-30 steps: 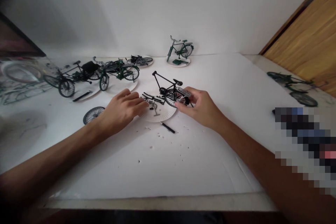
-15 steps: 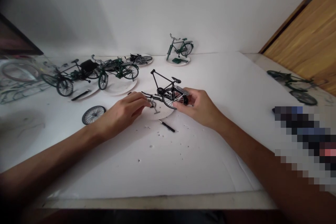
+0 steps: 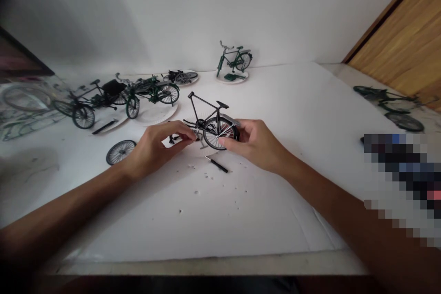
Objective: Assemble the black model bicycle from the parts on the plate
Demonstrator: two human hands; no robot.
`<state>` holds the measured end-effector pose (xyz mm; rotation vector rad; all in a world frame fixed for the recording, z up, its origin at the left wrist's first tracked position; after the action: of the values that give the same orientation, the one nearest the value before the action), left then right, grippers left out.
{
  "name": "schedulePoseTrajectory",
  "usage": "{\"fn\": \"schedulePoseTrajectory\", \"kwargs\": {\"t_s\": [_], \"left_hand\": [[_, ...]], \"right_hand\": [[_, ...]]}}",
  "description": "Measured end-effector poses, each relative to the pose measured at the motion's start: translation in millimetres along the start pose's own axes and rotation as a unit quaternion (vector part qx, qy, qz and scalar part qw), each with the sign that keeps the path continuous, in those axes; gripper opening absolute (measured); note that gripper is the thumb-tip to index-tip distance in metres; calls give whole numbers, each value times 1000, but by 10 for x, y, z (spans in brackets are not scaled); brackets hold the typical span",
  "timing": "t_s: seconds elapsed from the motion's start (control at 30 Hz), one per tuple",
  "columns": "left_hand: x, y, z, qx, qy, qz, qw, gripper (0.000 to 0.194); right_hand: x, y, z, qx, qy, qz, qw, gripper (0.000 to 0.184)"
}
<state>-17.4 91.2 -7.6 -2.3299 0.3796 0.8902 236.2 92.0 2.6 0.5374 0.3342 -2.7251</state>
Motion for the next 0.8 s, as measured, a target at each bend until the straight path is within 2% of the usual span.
{"fn": "schedulePoseTrajectory", "kwargs": {"t_s": [0.13,0.33,0.53,0.8], "left_hand": [[42,13,-147,62,-8,-34,997,19],[90,23,-262,107,-4,-59,993,10],[84,4,-246,112,-21,-64,991,8],[95,13,-279,96,9,-69,993,14]], "right_hand": [[63,37,64,7,-13,6,1000,25],[151,72,129,31,-43,21,998,28],[185,70,163,52,-55,21,997,34],[185,55,143,62,-42,37,997,26]]}}
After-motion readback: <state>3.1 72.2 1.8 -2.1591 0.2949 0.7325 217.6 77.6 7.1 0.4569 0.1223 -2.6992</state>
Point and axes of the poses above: each hand's wrist, its own y-axis away from the middle knuckle, its own x-axis out of the palm, z = x × y, the point moved 1 cm from there along -y, towards the middle knuckle, and after that the axes turned 9 degrees about -x, right-handed, at the moved point
